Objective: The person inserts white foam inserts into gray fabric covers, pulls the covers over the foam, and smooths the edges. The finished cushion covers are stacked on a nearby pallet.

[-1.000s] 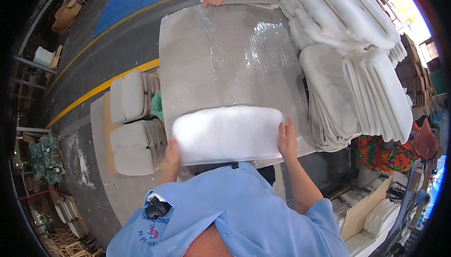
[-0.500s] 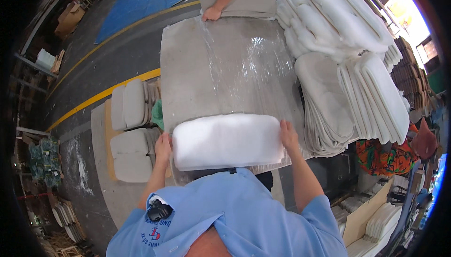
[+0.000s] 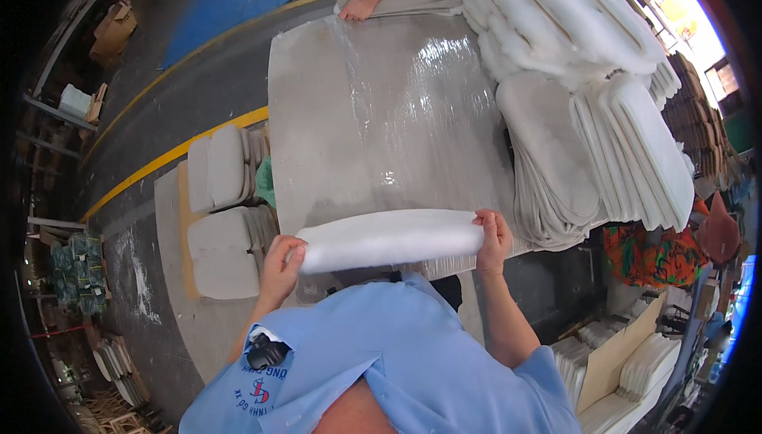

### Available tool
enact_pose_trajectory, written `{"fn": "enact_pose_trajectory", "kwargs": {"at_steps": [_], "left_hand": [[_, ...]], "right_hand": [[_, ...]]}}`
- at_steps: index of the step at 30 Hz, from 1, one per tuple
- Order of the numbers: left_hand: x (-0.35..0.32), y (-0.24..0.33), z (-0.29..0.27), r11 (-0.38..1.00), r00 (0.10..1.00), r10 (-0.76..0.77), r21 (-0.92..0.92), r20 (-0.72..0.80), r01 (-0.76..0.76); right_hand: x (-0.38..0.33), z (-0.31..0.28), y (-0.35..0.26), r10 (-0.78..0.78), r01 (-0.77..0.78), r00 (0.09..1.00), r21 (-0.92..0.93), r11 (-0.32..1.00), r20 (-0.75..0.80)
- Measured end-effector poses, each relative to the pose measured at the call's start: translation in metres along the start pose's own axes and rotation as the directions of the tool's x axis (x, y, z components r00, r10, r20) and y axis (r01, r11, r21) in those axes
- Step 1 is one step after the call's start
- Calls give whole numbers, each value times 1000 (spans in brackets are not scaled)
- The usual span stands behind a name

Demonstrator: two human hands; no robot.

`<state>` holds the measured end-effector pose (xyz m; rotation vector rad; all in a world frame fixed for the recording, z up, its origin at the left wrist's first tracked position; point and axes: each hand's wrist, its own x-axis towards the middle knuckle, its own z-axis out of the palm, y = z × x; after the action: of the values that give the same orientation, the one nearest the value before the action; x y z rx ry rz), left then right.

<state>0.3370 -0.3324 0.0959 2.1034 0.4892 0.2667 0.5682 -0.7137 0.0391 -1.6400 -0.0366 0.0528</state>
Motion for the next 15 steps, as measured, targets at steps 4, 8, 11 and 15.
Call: {"fn": "enact_pose_trajectory", "kwargs": {"at_steps": [4,8,11,15], "left_hand": [[0,43,0,869,926,335,321,175,-376],[2,75,30,728,807,459,364,371,-581],[9,77,51,732,784,448,326,430,-598],[13,68,64,750,826,292,420,482,-511]], "right_hand": [[-20,-10,7,29,-29,999,-4,1000,17],[-14,-13,6,28,-27,999,-31,999,22],[-5,-11,-2,123,-115,986,-83,990,111],[21,-36,-30,259,-137,869,-299,944,421]]}}
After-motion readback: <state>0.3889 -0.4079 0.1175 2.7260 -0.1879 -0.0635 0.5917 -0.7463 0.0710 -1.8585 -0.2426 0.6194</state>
